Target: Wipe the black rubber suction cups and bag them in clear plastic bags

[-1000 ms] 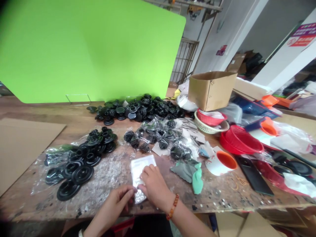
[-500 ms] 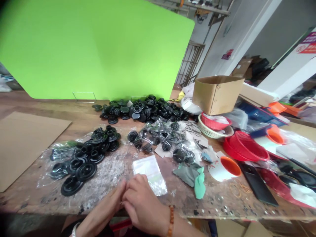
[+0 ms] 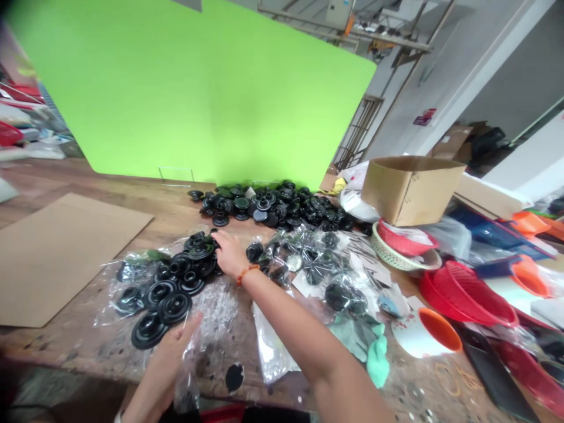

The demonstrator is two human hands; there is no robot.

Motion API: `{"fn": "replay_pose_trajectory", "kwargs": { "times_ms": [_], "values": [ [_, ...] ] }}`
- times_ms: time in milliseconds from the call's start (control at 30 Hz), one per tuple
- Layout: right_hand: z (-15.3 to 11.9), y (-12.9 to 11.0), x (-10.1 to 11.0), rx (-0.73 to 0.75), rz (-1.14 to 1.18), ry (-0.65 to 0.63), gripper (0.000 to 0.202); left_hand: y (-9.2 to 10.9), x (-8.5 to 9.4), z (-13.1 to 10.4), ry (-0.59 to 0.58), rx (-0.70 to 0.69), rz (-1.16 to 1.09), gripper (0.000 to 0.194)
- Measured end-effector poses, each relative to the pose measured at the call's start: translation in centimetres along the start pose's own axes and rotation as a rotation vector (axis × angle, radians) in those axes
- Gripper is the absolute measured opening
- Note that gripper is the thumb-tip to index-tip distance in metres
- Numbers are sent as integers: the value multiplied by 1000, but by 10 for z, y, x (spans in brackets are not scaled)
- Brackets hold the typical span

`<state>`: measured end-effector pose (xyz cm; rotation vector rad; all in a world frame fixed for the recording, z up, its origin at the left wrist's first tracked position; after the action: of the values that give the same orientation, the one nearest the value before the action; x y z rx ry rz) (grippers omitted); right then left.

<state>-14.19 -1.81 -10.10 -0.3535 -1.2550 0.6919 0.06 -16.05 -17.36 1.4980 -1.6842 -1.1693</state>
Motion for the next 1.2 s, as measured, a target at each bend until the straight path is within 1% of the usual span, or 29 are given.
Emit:
{"fn": "replay_pose_trajectory", "kwargs": {
  "times_ms": [67, 133, 167, 233, 300, 367, 433, 467, 533, 567, 667, 767, 833, 867, 900, 967, 1033, 1100, 1133, 1167, 1200],
  "values": [
    [3, -3, -4, -14, -31, -25, 32, 4, 2, 1, -12, -18, 43, 51],
    [-10, -9, -1, -37, -69, -21, 26, 12, 4, 3, -36, -79, 63, 42],
    [-22, -12, 2, -48, -87, -14, 25, 15, 5, 3, -52, -111, 58, 36],
    [-50, -19, 8, -62, -115, -13, 24, 21, 6, 5, -73, -152, 35, 37],
    [-79, -21, 9, -76, -114, -39, 23, 21, 7, 6, -75, -153, 0, 38],
    [-104, -18, 7, -102, -57, -93, 22, 17, 4, 6, -76, -139, -25, 35],
    [-121, -14, 5, -146, 79, -110, 15, 13, 1, 5, -68, -123, -18, 35],
    [-127, -13, 7, -170, 173, -91, 18, 12, -1, 4, -58, -120, 1, 36],
    [-136, -16, 12, -201, 385, -58, 32, 11, -4, 1, -36, -125, 53, 37],
    [-140, -19, 14, -207, 482, -69, 33, 12, -5, -1, -31, -132, 83, 37],
    [-155, -31, 18, -230, 734, -159, 18, 17, -9, -5, -45, -174, 168, 35],
    [-172, -29, 15, -368, 1083, -202, 20, 18, -13, -7, -106, -212, 174, 36],
    [-184, -27, 6, -484, 1318, -287, 26, 14, -14, -7, -160, -180, 114, 37],
    [-189, -25, 4, -526, 1385, -304, 29, 12, -14, -7, -181, -158, 81, 37],
    [-191, -23, 2, -551, 1409, -293, 30, 10, -15, -8, -201, -141, 59, 38],
    [-193, -19, 4, -559, 1330, -209, 29, 9, -17, -9, -232, -134, 46, 37],
    [-191, -19, 8, -500, 1132, -160, 28, 9, -22, -11, -262, -125, 56, 38],
    [-187, -24, 11, -401, 953, -173, 23, 8, -27, -12, -281, -109, 49, 39],
    [-185, -27, 11, -353, 905, -176, 20, 8, -28, -12, -281, -101, 38, 39],
    [-184, -30, 11, -321, 900, -178, 22, 8, -29, -12, -278, -94, 28, 39],
    [-183, -31, 10, -316, 937, -182, 26, 7, -29, -12, -277, -89, 27, 40]
  ]
}}
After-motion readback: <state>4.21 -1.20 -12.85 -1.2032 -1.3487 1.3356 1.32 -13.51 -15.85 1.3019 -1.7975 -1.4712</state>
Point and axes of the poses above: each hand's wrist, its own z-axis towards the middle knuckle, its own x-axis out of the back of the hand, y = z × x, the point moved 6 cm from there along z, towards the middle knuckle, and after that the axes turned 1 degree about z, right-handed, at the moved point
